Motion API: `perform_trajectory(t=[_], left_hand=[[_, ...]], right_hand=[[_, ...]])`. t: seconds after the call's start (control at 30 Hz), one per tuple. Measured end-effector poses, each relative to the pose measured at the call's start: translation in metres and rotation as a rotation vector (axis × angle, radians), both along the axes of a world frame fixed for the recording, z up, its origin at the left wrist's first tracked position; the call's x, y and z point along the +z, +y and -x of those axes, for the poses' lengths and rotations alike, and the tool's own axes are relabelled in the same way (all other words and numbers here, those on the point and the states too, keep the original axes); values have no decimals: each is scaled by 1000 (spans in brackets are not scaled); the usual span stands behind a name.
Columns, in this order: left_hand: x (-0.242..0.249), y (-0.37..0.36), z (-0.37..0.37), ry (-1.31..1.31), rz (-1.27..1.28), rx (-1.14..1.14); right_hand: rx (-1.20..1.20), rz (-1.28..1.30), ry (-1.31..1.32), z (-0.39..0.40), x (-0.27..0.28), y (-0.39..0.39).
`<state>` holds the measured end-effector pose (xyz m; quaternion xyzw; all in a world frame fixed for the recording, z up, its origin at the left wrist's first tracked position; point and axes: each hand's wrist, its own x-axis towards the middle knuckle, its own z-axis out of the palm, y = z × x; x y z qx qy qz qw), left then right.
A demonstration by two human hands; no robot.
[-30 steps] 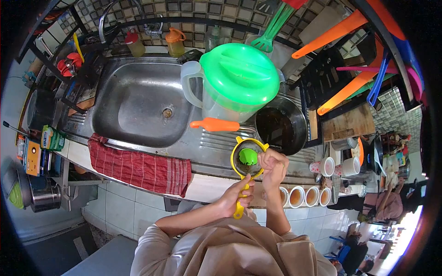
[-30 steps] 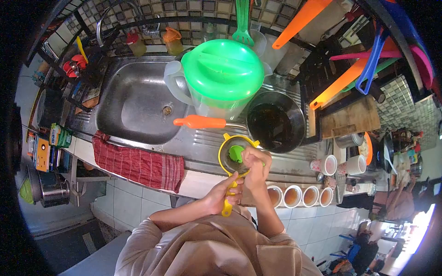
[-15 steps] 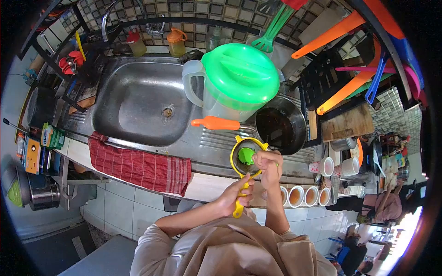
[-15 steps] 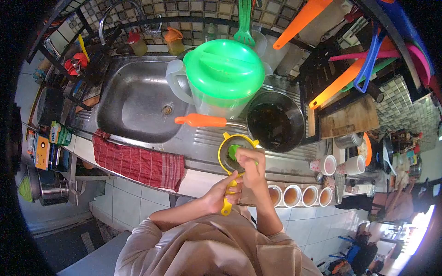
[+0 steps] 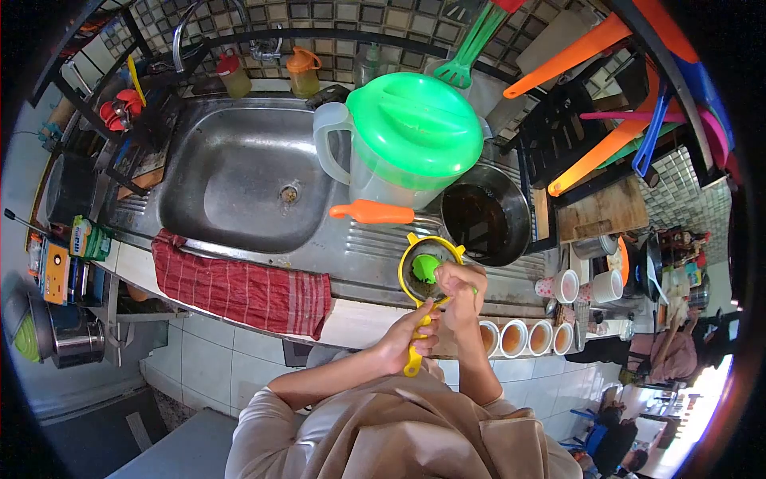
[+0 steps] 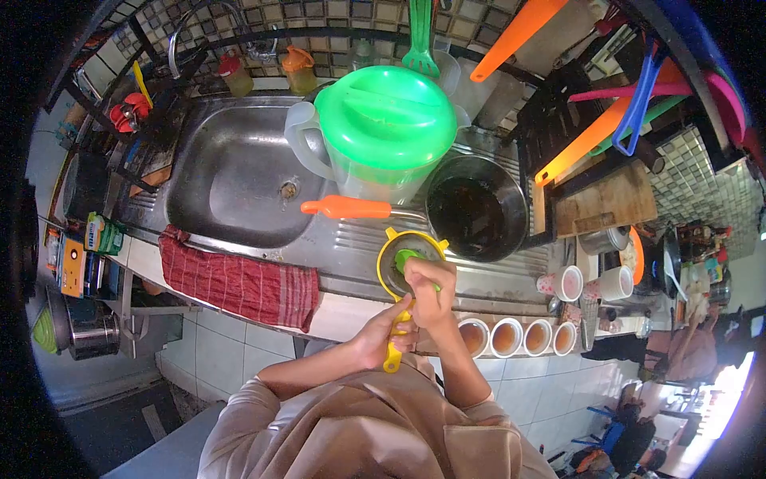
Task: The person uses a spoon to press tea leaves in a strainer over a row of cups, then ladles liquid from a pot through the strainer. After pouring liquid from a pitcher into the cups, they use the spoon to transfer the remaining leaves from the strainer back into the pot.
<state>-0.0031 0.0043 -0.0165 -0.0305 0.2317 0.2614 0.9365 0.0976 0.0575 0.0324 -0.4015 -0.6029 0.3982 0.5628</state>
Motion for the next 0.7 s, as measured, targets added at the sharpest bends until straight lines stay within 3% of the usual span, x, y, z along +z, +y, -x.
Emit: perform_trajectory(t=[0.2,0.27,0.43,0.5,0.7], left_hand=[[-6,-2,-1,-58,-43,14],[-7,-2,1,-92,-61,-7],[-5,-4,-1,-57,-56,6],[-5,-4,-1,-43,-55,9],[-8,-4,-1,-45,21,14]], right_hand=[[-50,9,122,-12,-1,-8],[-58,-81,392,-15,3,-12],[-67,-315,299,-18,-5,-12],[-57,-435,138,-15,-10,-13],[52,-429,9,-4,-14,-27]])
